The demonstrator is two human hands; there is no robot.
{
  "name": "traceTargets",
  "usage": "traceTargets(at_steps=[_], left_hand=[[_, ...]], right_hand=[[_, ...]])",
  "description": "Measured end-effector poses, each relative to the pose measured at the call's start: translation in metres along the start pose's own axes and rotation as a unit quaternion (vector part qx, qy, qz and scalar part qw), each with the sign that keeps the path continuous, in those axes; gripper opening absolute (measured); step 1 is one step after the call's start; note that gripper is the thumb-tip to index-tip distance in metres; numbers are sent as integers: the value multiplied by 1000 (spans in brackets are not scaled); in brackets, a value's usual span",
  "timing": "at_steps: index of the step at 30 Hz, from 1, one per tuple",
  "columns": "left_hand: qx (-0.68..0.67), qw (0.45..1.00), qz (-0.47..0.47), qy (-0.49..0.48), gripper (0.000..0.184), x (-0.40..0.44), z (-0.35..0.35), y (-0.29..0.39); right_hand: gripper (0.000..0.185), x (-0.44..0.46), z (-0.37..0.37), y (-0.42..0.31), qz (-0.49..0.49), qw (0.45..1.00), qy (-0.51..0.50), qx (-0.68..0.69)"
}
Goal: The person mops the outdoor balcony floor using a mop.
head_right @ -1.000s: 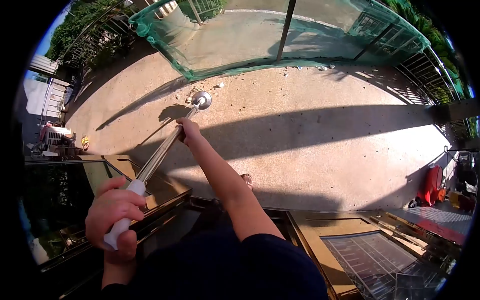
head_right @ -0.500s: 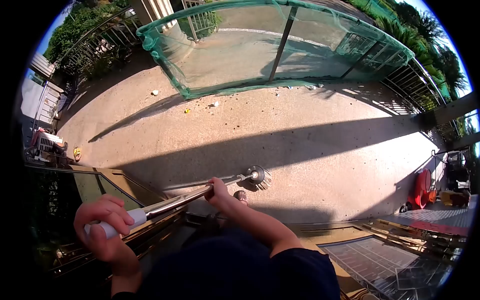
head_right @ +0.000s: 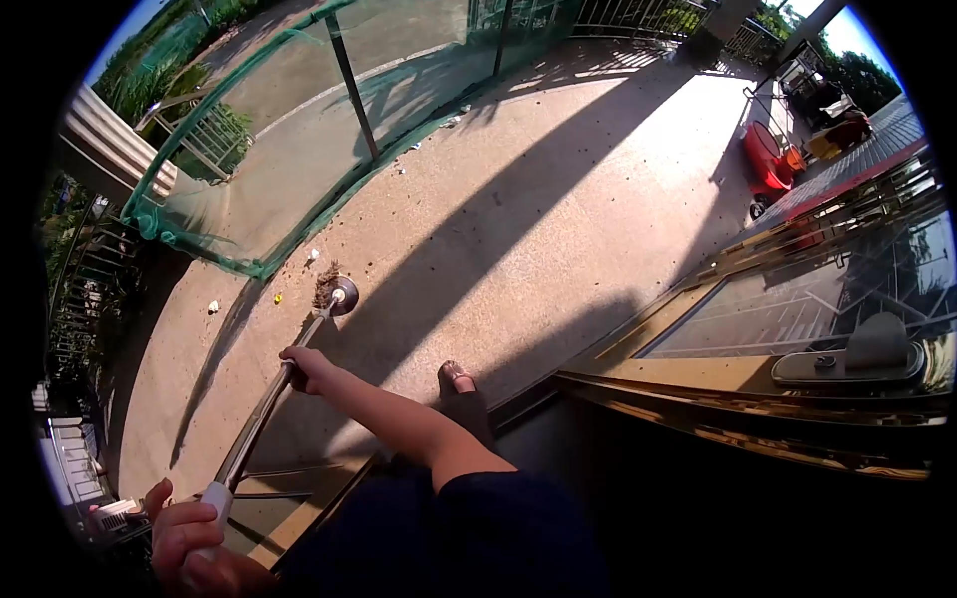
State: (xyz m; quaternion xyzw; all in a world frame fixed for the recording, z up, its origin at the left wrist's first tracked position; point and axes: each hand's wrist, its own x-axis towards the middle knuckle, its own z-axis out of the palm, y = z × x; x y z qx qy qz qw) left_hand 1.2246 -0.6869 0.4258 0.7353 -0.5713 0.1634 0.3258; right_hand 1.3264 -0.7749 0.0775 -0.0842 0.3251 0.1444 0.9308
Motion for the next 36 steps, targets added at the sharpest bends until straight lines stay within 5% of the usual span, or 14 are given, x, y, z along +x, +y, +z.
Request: traceTargets(at_steps=[1, 4, 6, 10, 14, 16, 17, 18, 22, 24, 26, 28, 30, 36], left_hand=[[-108, 982, 34, 154, 26, -10, 5, -6], [-199, 967, 3, 157, 16, -29, -1, -15], [-358, 933, -10, 42, 17, -19, 1, -31], [-520, 853, -24, -16, 25, 33, 64, -36], [-464, 838, -15, -287, 28, 74, 170, -41], [-568, 746, -105, -332, 33, 77, 204, -33], [-523, 754, -54, -393, 32, 85, 209, -33], [-539, 687, -153, -463, 33, 91, 204, -22], [-448, 711, -162, -517, 43, 94, 227, -28], [-414, 628, -308, -582, 53, 78, 252, -37], [-393, 681, -189, -588, 58, 38, 305, -49], [-407, 377, -495, -669, 42, 68, 355, -34], [-485, 319, -532, -617, 19, 56, 395, -44], [-489, 345, -649, -469, 15, 20, 326, -68]], right_hand=[[15, -13, -3, -4, -23, 999, 11, 30], [14, -63, -30, -21, -94, 992, 63, 63], [9, -91, -63, -39, -130, 984, 41, 112], [10, -152, -122, -87, -231, 935, -1, 268], [12, -193, -184, -129, -283, 888, 72, 354], [16, -209, -202, -149, -259, 863, 158, 403], [17, -207, -216, -155, -273, 857, 179, 399], [18, -207, -228, -159, -284, 853, 201, 388], [17, -195, -252, -179, -333, 806, 296, 390], [19, -194, -278, -189, -305, 826, 261, 395], [20, -198, -315, -207, -262, 853, 252, 375], [21, -191, -354, -222, -250, 868, 258, 343], [18, -188, -362, -247, -229, 860, 290, 353], [20, -108, -309, -234, -137, 905, 331, 230]])
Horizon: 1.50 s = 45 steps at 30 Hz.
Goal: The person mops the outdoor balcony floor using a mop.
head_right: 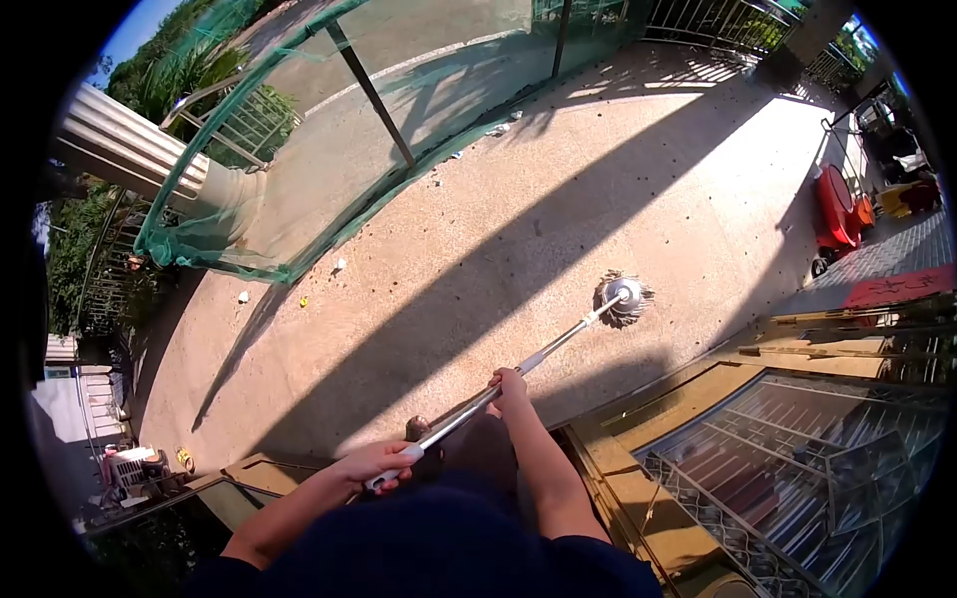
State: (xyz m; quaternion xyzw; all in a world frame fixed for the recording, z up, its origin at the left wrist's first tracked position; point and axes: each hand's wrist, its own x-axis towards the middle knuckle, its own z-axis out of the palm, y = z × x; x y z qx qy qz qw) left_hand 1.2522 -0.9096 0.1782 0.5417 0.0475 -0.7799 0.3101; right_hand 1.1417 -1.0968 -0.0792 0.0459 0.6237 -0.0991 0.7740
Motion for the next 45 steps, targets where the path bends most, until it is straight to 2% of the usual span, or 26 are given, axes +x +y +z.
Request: traceTargets(at_steps=[1, 2, 3, 4, 6, 8, 12, 15, 17, 19, 22, 24, 28, 32, 34, 35, 36, 37, 38, 40, 42, 43, 45], left_hand=[[-33, 999, -9, 32, 16, -23, -4, -9], [-62, 997, 21, 40, 16, -32, -18, -34], [-41, 994, 46, 89, 16, -44, -27, -52], [-50, 993, 53, 93, 16, -57, -32, -54], [-97, 978, 64, 173, 15, -91, -37, -52], [-82, 976, 101, 177, 15, -112, -51, -43], [-70, 964, 165, 197, 14, -158, -80, -61], [-70, 963, 180, 186, 15, -193, -112, -99], [-74, 967, 183, 162, 21, -213, -124, -110], [-40, 963, 209, 164, 25, -214, -137, -108], [4, 965, 224, 138, 34, -194, -158, -100], [-22, 971, 226, 75, 37, -171, -170, -77], [-17, 971, 238, 21, 30, -120, -160, 5], [-48, 961, 272, -2, 14, -57, -130, 108], [-39, 955, 294, 12, 14, -8, -119, 171], [-44, 952, 302, 22, 13, 14, -111, 207], [-75, 951, 297, 33, 14, 43, -105, 241], [-105, 949, 293, 47, 14, 73, -105, 276], [-159, 945, 286, 30, 14, 100, -109, 311], [-287, 925, 246, 33, 16, 138, -121, 371], [-289, 922, 254, 44, 16, 146, -130, 390], [-277, 923, 263, 54, 15, 146, -133, 391], [-319, 914, 248, 44, 15, 137, -141, 375]], right_hand=[[19, -8, 20, 25, -14, 999, -22, -37], [19, -18, 43, 48, 24, 997, -45, -50], [21, -14, 66, 73, 72, 995, -34, -53], [18, -23, 90, 96, 43, 989, -60, -124], [16, -19, 134, 138, 23, 965, -121, -233], [15, -26, 175, 161, 48, 962, -167, -209], [15, -68, 226, 204, 23, 946, -189, -263], [12, -88, 227, 243, 60, 935, -203, -286], [10, -93, 225, 251, 97, 934, -244, -242], [10, -93, 227, 246, 83, 938, -239, -239], [9, -84, 228, 218, 41, 955, -197, -216], [10, -81, 237, 185, -8, 962, -177, -208], [9, -57, 264, 94, -88, 957, -179, -212], [12, -29, 314, -22, -140, 943, -203, -223], [17, -16, 351, -84, -163, 944, -184, -222], [17, -15, 369, -112, -183, 940, -137, -251], [19, -1, 381, -144, -150, 927, -190, -287], [21, 10, 398, -163, -180, 922, -145, -310], [24, 14, 414, -173, -251, 900, -119, -335], [18, 51, 435, -201, -178, 904, -130, -366], [22, 61, 450, -212, -114, 907, -120, -388], [26, 64, 456, -213, -90, 910, -147, -378], [25, 66, 465, -195, -128, 892, -93, -424]])
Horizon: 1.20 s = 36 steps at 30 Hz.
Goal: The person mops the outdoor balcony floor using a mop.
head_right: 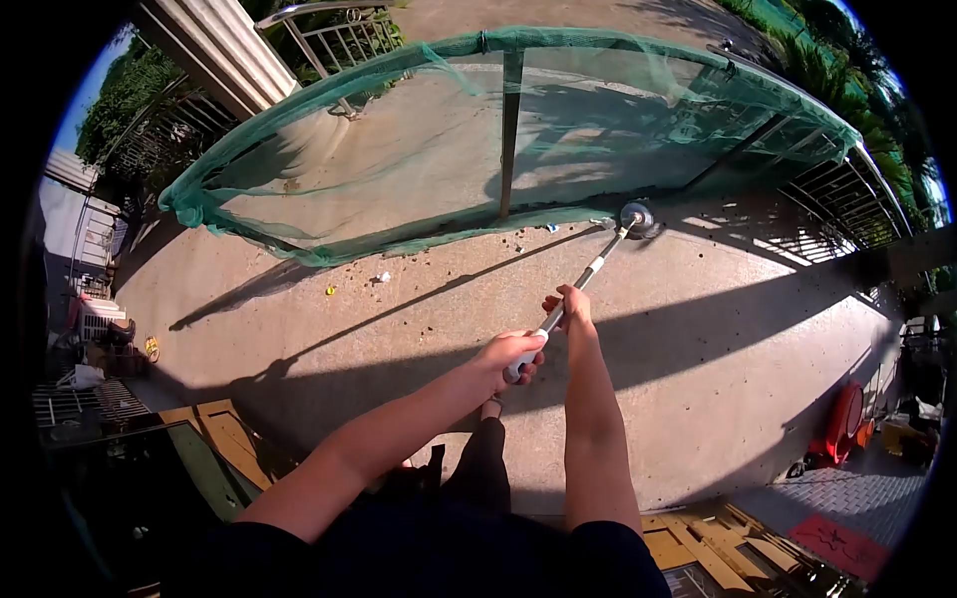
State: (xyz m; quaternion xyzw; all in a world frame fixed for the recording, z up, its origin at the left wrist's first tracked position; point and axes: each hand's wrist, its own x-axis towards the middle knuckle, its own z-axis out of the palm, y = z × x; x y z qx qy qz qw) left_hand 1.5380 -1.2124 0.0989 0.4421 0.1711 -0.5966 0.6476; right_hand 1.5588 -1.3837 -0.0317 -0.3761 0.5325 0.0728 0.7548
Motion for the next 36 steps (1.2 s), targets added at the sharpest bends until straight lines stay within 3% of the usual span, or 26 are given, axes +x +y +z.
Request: traceTargets(at_steps=[5, 14, 17, 20, 24, 29, 33, 34, 36], left_hand=[[-62, 998, -7, 8, 11, -73, -40, -24], [-142, 982, 4, 123, 33, -304, -142, -102], [-71, 981, 67, 165, 37, -354, -177, -132], [25, 956, 109, 271, 38, -392, -200, -157], [-57, 962, 110, 244, 40, -457, -231, -173], [62, 967, 54, 241, 42, -540, -266, -210], [50, 978, 107, 169, 43, -538, -283, -230], [53, 982, 78, 165, 39, -531, -282, -221], [122, 975, 112, 151, 34, -497, -296, -214]], right_hand=[[20, -14, 41, 46, 18, 999, 15, -22], [16, -158, 170, 238, 159, 968, -154, -119], [16, -195, 212, 294, 189, 953, -191, -137], [14, -233, 244, 330, 182, 949, -210, -146], [10, -262, 268, 386, 174, 938, -278, -115], [15, -330, 263, 410, 271, 904, -318, -89], [17, -330, 235, 413, 319, 898, -291, -80], [15, -322, 229, 412, 331, 905, -263, -49], [11, -320, 229, 394, 290, 936, -195, -31]])
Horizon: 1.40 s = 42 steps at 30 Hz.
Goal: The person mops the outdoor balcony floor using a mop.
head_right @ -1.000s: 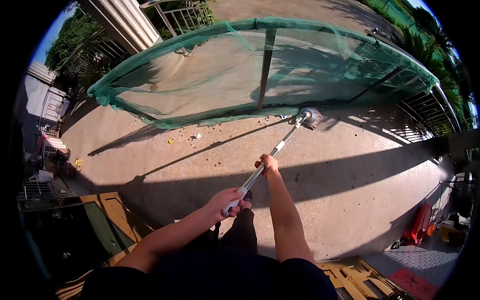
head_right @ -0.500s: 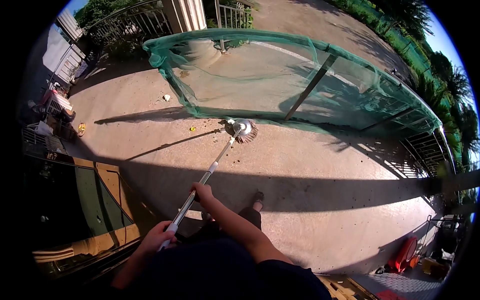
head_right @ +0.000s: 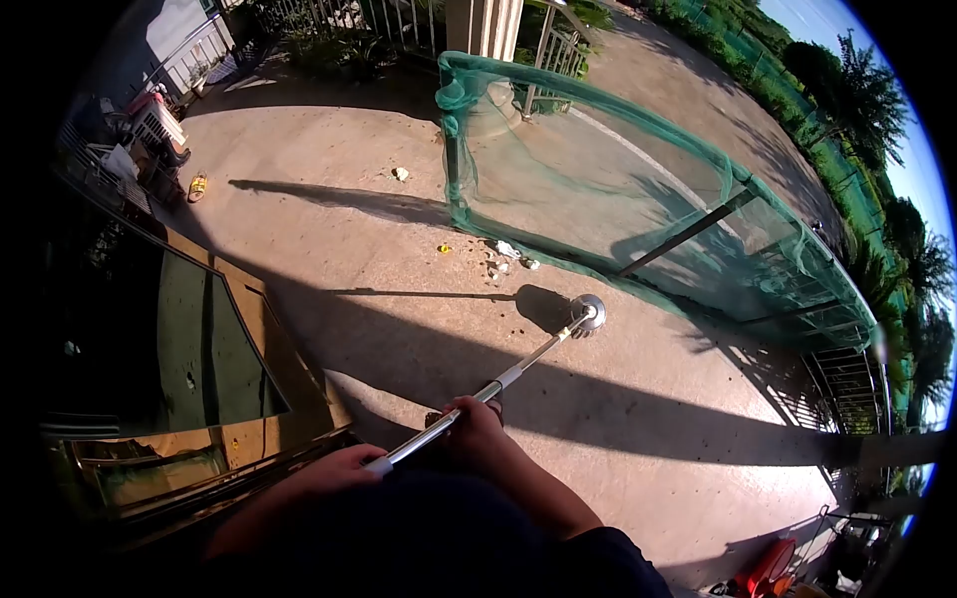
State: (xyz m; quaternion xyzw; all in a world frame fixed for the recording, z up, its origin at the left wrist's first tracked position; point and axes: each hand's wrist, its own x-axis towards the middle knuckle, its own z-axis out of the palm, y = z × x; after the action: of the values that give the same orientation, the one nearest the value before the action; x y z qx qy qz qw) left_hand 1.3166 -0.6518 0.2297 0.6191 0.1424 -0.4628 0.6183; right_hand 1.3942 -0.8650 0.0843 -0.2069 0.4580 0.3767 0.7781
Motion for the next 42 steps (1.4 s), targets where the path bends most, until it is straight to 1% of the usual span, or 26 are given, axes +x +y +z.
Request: traceTargets(at_steps=[2, 3, 4, 6, 7, 9, 10, 12, 15, 16, 17, 18, 19, 21, 22, 23, 24, 28, 29, 30, 32, 33, 36, 37, 39, 42], left_hand=[[-50, 996, -6, -77, 29, 53, -4, -5], [-52, 995, -32, -80, 27, 71, 0, 11], [-20, 997, -33, -67, 23, 96, 2, 15], [-24, 997, -25, -74, 17, 133, 4, 31], [-26, 997, -29, -71, 17, 139, -5, 40], [-122, 987, -88, -50, 26, 147, -23, 60], [-152, 984, -87, -31, 28, 139, -36, 65], [-145, 985, -87, -15, 30, 121, -60, 63], [-177, 979, -79, 56, 33, 81, -84, 61], [-204, 973, -75, 74, 35, 62, -90, 64], [-230, 966, -70, 92, 36, 45, -95, 65], [-232, 966, -71, 92, 36, 32, -99, 62], [-240, 964, -57, 103, 37, 20, -102, 57], [-251, 960, -38, 116, 38, 6, -100, 48], [-212, 965, -10, 152, 38, 0, -98, 43], [-171, 967, 16, 187, 38, -7, -98, 40], [-165, 968, 15, 187, 38, -16, -100, 40], [-144, 967, 11, 210, 40, -57, -112, 32], [-126, 968, 9, 215, 41, -71, -118, 27], [-140, 972, -38, 186, 41, -90, -121, 34], [-131, 974, -66, 175, 41, -119, -129, 26], [-124, 973, -93, 173, 41, -131, -131, 23], [-133, 981, -97, 102, 40, -152, -135, 35], [-128, 982, -104, 94, 40, -150, -136, 32], [-75, 994, -59, 56, 39, -142, -138, 26], [-67, 993, -92, 16, 38, -111, -127, 27]], right_hand=[[6, 28, -21, -30, -45, 999, 21, -21], [6, 39, -27, -48, -45, 998, 44, -11], [8, 60, -38, -64, -91, 992, 90, 18], [7, 101, -55, -98, -131, 985, 110, 9], [7, 109, -48, -105, -126, 986, 110, 9], [7, 126, -20, -121, -120, 977, 160, -75], [6, 133, -5, -120, -89, 978, 162, -95], [7, 137, 35, -102, -61, 983, 109, -134], [8, 173, 77, -65, -50, 966, 113, -229], [8, 164, 102, -51, -44, 969, 119, -211], [7, 153, 123, -44, 9, 951, 89, -297], [6, 165, 128, -25, 9, 963, 71, -260], [9, 173, 130, -15, 28, 949, 30, -312], [9, 156, 155, 3, 20, 937, 29, -348], [9, 151, 165, 7, 19, 936, 27, -351], [10, 147, 174, 12, 18, 936, 0, -350], [10, 145, 182, 19, 15, 938, -28, -345], [14, 126, 201, 58, 12, 951, -41, -306], [15, 121, 198, 67, 28, 945, -82, -314], [16, 114, 198, 77, 31, 951, -90, -293], [16, 97, 194, 96, 46, 954, -128, -269], [16, 84, 192, 100, 43, 957, -120, -261], [14, 62, 177, 111, 102, 957, -154, -222], [14, 60, 166, 114, 98, 961, -149, -212], [14, 50, 147, 113, 62, 980, -106, -155], [11, 26, 107, 100, 39, 990, -81, -107]])
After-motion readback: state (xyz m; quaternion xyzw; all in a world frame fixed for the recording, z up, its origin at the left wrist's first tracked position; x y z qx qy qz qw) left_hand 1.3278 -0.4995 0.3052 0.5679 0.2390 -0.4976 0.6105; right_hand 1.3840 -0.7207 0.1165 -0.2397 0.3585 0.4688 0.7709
